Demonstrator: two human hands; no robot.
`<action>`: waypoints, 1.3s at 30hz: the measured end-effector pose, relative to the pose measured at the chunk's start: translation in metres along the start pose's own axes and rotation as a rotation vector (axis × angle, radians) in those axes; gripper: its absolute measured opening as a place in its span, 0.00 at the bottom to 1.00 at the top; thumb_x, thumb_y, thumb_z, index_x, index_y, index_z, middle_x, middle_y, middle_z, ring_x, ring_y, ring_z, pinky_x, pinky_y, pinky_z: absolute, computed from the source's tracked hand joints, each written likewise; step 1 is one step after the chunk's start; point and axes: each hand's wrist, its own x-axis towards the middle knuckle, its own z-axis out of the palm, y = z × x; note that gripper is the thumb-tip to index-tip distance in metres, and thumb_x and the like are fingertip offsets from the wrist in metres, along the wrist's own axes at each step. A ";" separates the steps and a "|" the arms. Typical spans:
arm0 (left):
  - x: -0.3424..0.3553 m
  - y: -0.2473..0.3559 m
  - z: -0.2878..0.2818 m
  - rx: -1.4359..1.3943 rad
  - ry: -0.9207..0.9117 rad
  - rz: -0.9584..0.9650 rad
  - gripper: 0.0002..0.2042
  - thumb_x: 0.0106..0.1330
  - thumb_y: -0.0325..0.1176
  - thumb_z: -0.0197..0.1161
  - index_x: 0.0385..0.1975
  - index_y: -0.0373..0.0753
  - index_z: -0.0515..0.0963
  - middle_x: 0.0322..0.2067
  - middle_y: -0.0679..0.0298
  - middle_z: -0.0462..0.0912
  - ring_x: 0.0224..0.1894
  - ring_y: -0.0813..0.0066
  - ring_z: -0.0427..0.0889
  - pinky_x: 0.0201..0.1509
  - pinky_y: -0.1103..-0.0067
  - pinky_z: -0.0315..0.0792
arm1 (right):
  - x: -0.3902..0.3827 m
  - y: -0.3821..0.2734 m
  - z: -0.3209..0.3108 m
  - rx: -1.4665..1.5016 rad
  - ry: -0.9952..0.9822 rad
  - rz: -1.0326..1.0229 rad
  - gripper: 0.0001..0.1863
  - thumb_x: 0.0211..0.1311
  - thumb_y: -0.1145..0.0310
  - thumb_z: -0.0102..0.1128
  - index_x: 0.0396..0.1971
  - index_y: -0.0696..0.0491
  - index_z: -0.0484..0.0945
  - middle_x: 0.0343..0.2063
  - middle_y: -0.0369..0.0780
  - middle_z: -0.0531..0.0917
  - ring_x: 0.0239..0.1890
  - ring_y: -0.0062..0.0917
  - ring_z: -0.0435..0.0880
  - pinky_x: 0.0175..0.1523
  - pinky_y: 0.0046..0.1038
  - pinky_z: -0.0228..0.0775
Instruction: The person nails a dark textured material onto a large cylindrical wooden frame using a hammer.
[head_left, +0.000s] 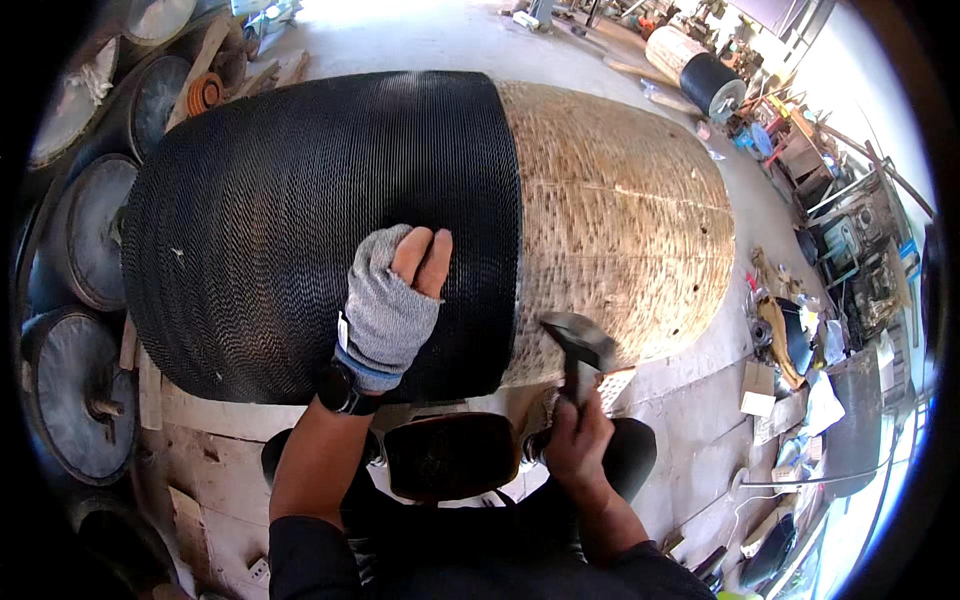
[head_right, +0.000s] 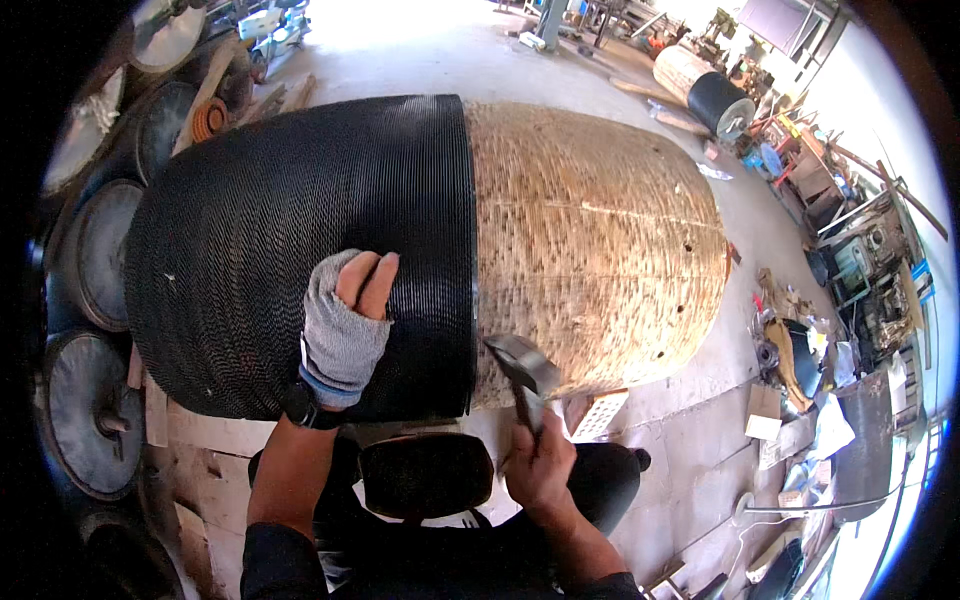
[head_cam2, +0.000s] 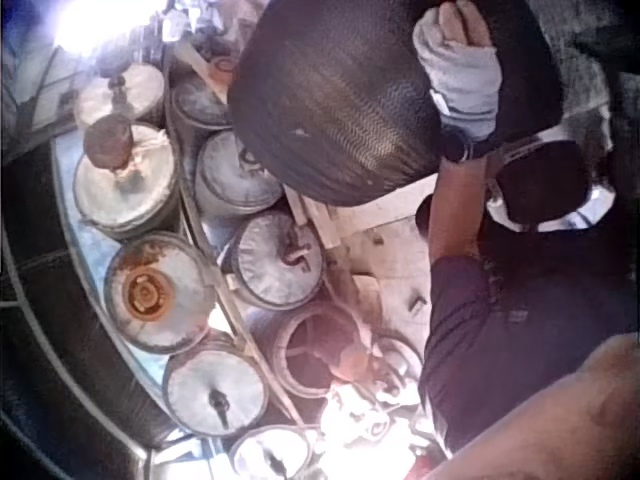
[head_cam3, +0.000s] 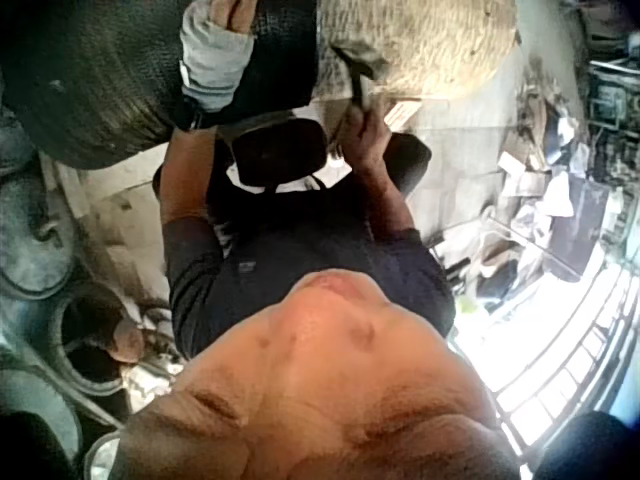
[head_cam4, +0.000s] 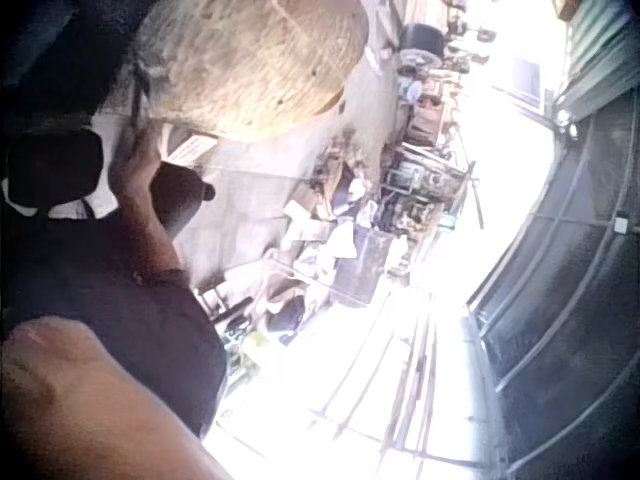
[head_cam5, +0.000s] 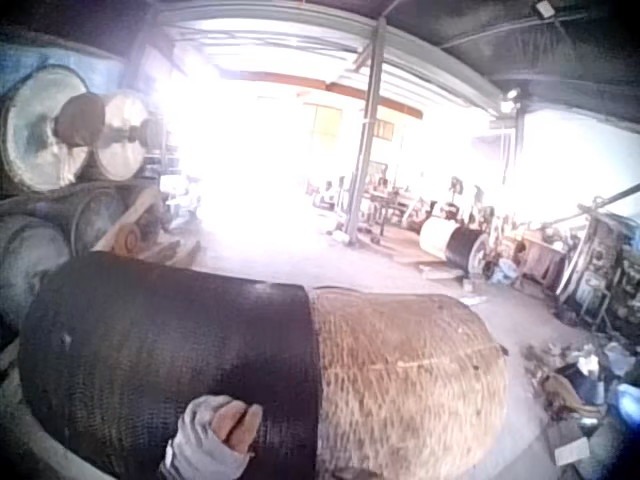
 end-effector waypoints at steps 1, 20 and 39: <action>0.002 0.000 0.001 -0.005 -0.001 -0.003 0.23 0.54 0.22 0.65 0.53 0.40 0.76 0.46 0.57 0.74 0.44 0.58 0.78 0.45 0.64 0.77 | 0.000 -0.003 -0.003 0.094 0.082 -0.074 0.10 0.70 0.69 0.43 0.40 0.61 0.69 0.23 0.42 0.73 0.23 0.25 0.71 0.29 0.26 0.62; 0.007 0.000 0.000 0.065 -0.045 -0.075 0.23 0.53 0.22 0.66 0.52 0.41 0.76 0.46 0.57 0.73 0.46 0.58 0.77 0.46 0.64 0.77 | 0.005 0.011 0.003 -0.029 0.006 0.060 0.08 0.69 0.70 0.49 0.36 0.61 0.70 0.17 0.42 0.74 0.20 0.26 0.75 0.25 0.31 0.66; 0.007 -0.003 0.006 0.186 -0.040 -0.088 0.20 0.57 0.24 0.67 0.52 0.40 0.76 0.46 0.57 0.73 0.46 0.59 0.76 0.47 0.66 0.76 | -0.015 0.024 0.000 -0.165 -0.014 0.068 0.12 0.65 0.67 0.58 0.39 0.58 0.68 0.22 0.55 0.78 0.27 0.57 0.79 0.29 0.47 0.70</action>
